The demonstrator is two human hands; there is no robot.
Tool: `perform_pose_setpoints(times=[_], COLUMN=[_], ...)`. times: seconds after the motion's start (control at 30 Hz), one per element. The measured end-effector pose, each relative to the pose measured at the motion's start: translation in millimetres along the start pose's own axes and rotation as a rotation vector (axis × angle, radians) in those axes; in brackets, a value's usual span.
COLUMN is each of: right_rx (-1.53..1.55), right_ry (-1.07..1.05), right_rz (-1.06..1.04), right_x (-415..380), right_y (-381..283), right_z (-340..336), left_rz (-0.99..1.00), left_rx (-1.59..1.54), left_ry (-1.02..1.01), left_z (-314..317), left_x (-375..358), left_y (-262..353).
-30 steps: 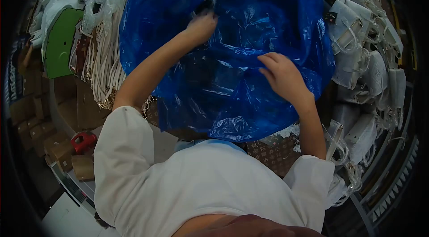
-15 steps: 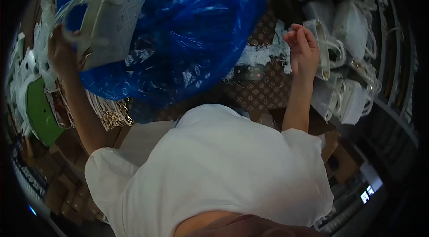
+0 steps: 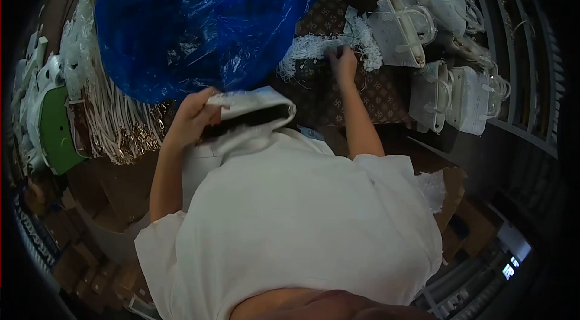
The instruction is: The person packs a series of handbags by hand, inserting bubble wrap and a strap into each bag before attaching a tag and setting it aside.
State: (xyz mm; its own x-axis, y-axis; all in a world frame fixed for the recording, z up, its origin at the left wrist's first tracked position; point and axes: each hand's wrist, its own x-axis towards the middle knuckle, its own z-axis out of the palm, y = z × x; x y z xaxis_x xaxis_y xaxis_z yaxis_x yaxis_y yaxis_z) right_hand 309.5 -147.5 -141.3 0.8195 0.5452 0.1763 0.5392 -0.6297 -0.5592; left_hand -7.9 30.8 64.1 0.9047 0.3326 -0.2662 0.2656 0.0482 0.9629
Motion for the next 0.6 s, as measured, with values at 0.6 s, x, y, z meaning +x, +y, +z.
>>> perform_pose_setpoints(times=[0.6], right_rx=[0.315], right_ry=[0.073], right_rz=[0.160], right_x=[0.4], right_y=[9.0], right_z=[-63.3], left_rz=[0.237], left_rx=[0.664], left_ry=[0.654], left_z=[53.1], left_x=[-17.5], left_y=[-68.6])
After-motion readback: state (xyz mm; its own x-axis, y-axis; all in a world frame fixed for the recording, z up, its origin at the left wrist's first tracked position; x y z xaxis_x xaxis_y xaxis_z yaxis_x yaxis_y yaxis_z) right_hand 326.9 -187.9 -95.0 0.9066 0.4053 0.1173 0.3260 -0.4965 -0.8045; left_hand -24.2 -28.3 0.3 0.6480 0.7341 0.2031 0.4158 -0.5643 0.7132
